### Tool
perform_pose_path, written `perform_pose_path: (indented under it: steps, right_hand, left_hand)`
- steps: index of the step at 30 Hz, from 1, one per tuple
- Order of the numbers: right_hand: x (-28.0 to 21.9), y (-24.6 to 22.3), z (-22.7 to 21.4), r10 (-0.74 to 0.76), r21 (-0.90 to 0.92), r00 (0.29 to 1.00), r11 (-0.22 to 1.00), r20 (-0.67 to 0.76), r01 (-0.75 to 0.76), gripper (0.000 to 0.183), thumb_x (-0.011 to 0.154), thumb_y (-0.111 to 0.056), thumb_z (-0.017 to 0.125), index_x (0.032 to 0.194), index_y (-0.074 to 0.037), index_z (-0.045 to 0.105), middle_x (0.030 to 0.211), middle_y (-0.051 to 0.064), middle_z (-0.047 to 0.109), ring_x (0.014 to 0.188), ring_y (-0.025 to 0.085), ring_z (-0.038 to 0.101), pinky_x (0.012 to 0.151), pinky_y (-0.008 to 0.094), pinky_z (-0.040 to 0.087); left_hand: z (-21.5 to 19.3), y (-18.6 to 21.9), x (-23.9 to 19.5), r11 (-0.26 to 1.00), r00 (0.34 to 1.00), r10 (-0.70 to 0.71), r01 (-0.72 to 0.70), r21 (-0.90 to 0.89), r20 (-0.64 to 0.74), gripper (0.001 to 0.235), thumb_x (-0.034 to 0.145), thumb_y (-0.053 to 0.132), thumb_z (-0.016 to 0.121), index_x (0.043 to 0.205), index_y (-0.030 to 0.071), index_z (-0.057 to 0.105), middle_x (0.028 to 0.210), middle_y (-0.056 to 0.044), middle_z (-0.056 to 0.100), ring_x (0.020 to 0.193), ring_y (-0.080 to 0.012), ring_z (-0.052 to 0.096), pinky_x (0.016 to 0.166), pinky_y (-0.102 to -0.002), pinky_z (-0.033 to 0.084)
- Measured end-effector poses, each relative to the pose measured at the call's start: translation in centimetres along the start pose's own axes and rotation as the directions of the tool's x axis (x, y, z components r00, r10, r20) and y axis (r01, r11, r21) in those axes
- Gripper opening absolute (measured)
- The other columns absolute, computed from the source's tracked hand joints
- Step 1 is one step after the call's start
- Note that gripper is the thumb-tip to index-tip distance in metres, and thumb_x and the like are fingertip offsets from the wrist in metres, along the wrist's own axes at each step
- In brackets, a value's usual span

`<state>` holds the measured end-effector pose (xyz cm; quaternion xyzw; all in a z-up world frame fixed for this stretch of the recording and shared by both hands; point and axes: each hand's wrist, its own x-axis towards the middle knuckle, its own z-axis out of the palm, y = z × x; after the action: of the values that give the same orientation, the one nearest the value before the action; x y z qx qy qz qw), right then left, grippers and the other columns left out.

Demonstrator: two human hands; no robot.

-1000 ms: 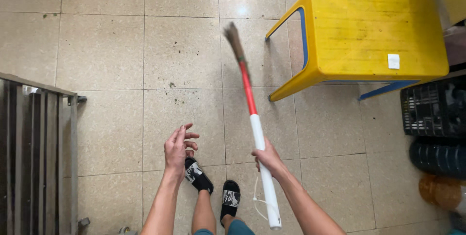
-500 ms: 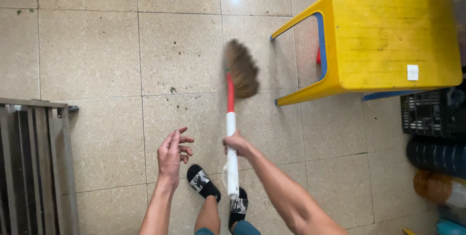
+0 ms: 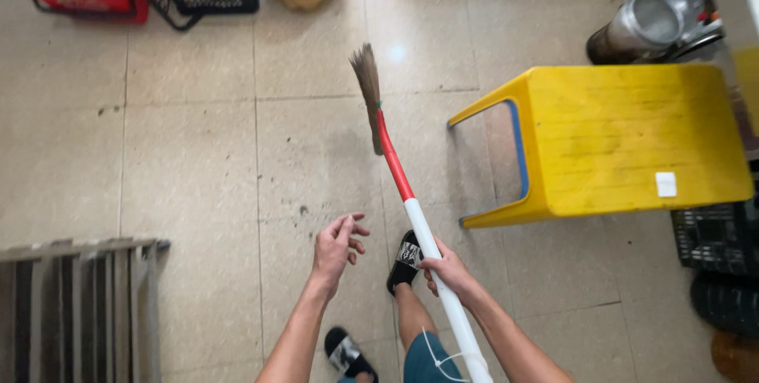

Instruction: The person sweeps the tiled floor with a broom and dustpan, then assembles a sandwich by adding sauce, vegetables, and meat to a baguette. The person places the sandwich on a grill and cleans the grill surface.

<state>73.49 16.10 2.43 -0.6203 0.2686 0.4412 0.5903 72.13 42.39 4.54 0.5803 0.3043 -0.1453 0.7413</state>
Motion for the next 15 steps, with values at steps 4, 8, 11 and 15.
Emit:
perform_pose_path:
  steps: [4, 8, 11, 15]
  right_hand:
    - [3.1, -6.2, -6.1, -0.116, 0.125, 0.992, 0.985, -0.048, 0.121, 0.078, 0.082, 0.0, 0.062, 0.151, -0.03, 0.04, 0.062, 0.006, 0.053, 0.04, 0.015, 0.049, 0.036, 0.032, 0.044]
    - [6.4, -13.7, -12.0, -0.137, 0.242, 0.988, 0.959, -0.067, 0.149, 0.053, 0.085, -0.004, 0.065, 0.134, -0.019, 0.049, 0.066, 0.005, 0.054, 0.043, 0.015, 0.051, 0.039, 0.031, 0.044]
    - [7.5, -18.7, -16.0, -0.124, 0.355, 0.991, 0.926, -0.042, 0.131, 0.038, 0.087, -0.007, 0.065, 0.121, -0.018, 0.051, 0.068, 0.004, 0.055, 0.047, 0.014, 0.053, 0.042, 0.031, 0.045]
    - [9.2, -27.9, -20.9, -0.136, 0.465, 0.99, 0.875, -0.028, 0.133, 0.028, 0.088, -0.011, 0.068, 0.111, -0.012, 0.051, 0.069, 0.005, 0.056, 0.049, 0.015, 0.053, 0.043, 0.031, 0.045]
  left_hand:
    - [6.9, 3.2, 4.8, 1.0, 0.996, 0.008, -0.009, 0.016, 0.086, 0.036, 0.103, 0.03, 0.055, 0.107, 0.0, 0.074, 0.092, -0.006, 0.076, 0.064, -0.01, 0.063, 0.051, -0.024, 0.047]
    - [14.5, 7.6, 9.9, 0.998, 0.995, -0.047, 0.044, 0.039, 0.082, 0.032, 0.098, 0.028, 0.062, 0.103, 0.0, 0.075, 0.093, -0.006, 0.077, 0.066, -0.0109, 0.065, 0.053, -0.026, 0.048]
    - [19.8, 12.9, 13.0, 0.996, 0.992, 0.002, -0.013, 0.086, 0.123, 0.03, 0.095, 0.026, 0.068, 0.104, -0.001, 0.077, 0.093, -0.007, 0.076, 0.066, -0.0111, 0.065, 0.053, -0.026, 0.05]
    - [26.0, 22.8, 16.7, 0.987, 0.975, 0.106, -0.127, 0.1, 0.196, 0.031, 0.095, 0.025, 0.065, 0.116, 0.003, 0.071, 0.092, -0.008, 0.077, 0.065, -0.0122, 0.066, 0.052, -0.027, 0.05]
